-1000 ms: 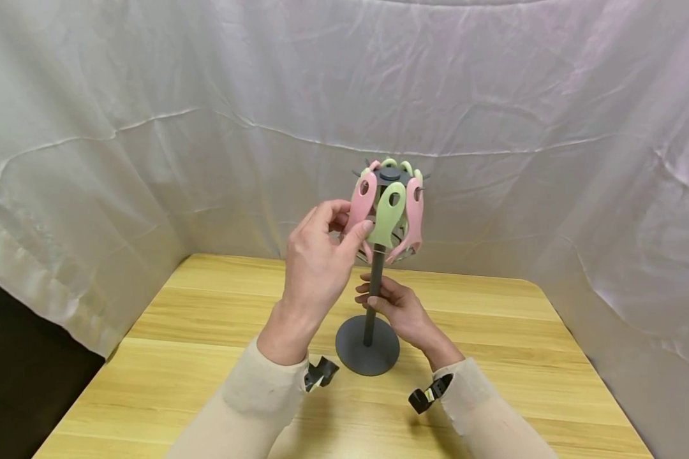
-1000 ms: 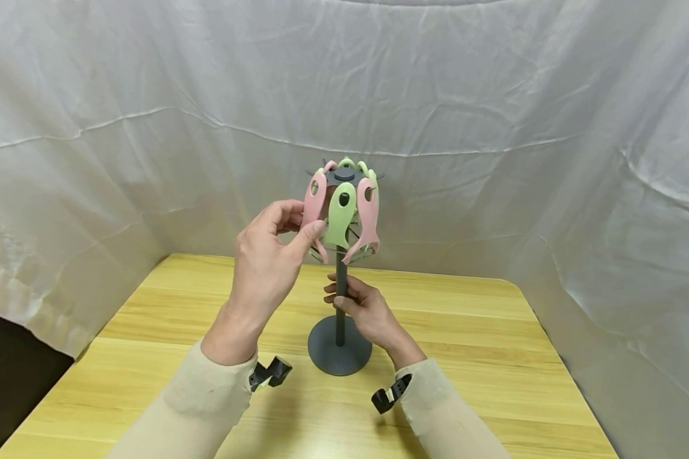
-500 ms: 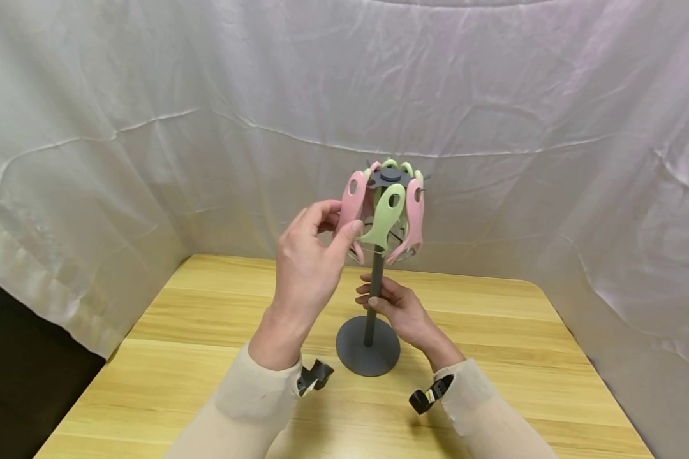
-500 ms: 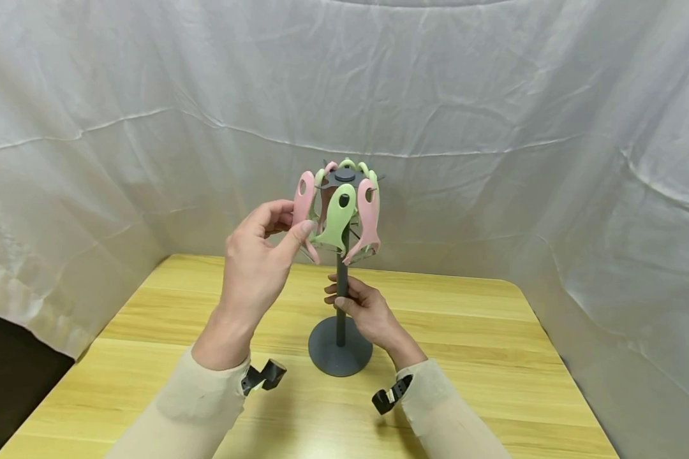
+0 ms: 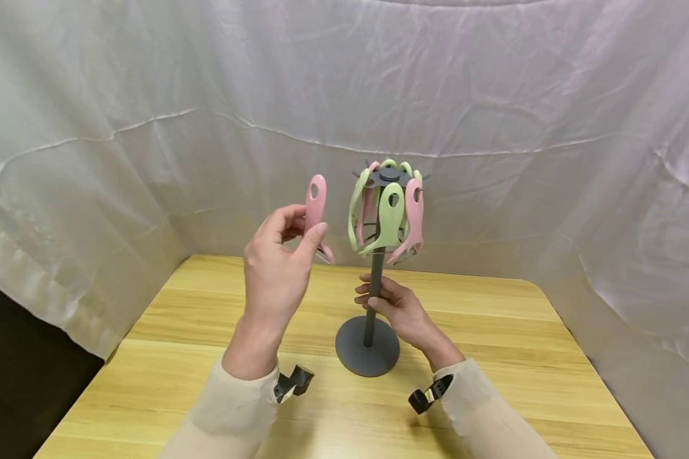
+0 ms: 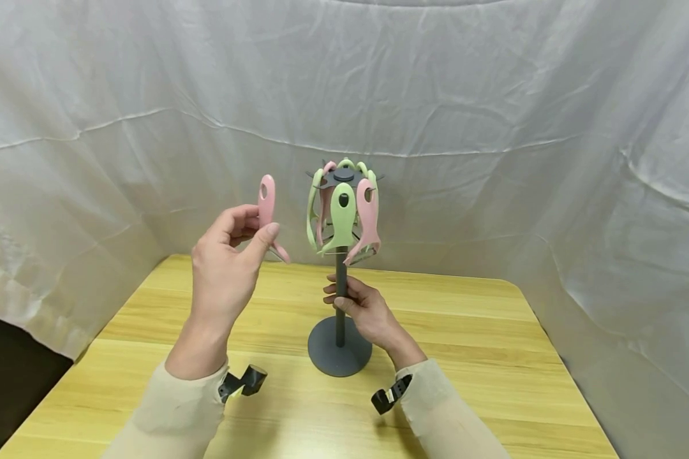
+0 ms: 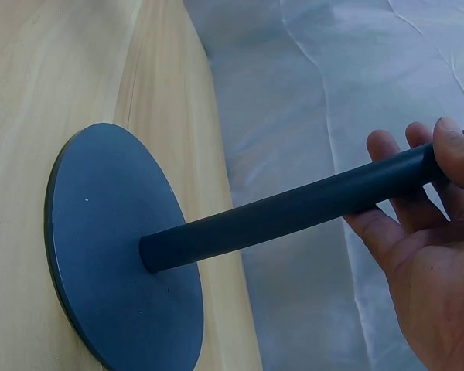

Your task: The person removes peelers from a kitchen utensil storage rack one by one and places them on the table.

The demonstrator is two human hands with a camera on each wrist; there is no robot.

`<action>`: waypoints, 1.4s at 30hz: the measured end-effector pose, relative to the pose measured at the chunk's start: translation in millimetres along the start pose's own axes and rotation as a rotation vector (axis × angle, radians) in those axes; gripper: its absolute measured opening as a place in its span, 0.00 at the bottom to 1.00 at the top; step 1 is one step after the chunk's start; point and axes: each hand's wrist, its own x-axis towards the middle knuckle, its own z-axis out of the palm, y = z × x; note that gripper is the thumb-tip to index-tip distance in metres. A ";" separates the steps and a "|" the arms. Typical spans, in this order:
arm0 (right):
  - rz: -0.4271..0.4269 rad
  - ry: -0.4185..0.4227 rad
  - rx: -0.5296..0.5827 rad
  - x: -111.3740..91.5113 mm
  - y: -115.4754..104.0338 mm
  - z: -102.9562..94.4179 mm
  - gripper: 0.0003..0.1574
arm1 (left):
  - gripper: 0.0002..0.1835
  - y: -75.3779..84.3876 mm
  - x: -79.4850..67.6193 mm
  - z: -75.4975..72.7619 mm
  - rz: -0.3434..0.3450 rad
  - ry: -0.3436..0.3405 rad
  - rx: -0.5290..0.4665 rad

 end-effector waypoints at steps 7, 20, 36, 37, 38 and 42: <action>0.002 0.006 -0.005 -1.2 -0.2 0.1 0.27 | 0.19 -31.5 -2.1 -10.3 -0.143 0.010 0.072; 0.008 0.002 -0.008 -0.9 -2.4 -1.2 0.26 | 0.18 -97.8 -19.9 -6.9 -0.276 -0.058 0.246; 0.041 0.000 0.004 0.1 -2.7 -1.2 0.26 | 0.22 -161.5 -47.4 22.6 -0.425 -0.321 0.409; 0.042 0.000 0.005 0.2 -2.6 -1.2 0.26 | 0.22 -163.4 -48.7 23.9 -0.435 -0.334 0.419; 0.043 0.000 0.007 0.3 -2.5 -1.2 0.26 | 0.21 -165.5 -49.7 25.3 -0.443 -0.349 0.430; 0.040 0.000 0.012 0.9 -2.0 -0.5 0.26 | 0.21 -174.5 -52.7 30.6 -0.456 -0.401 0.489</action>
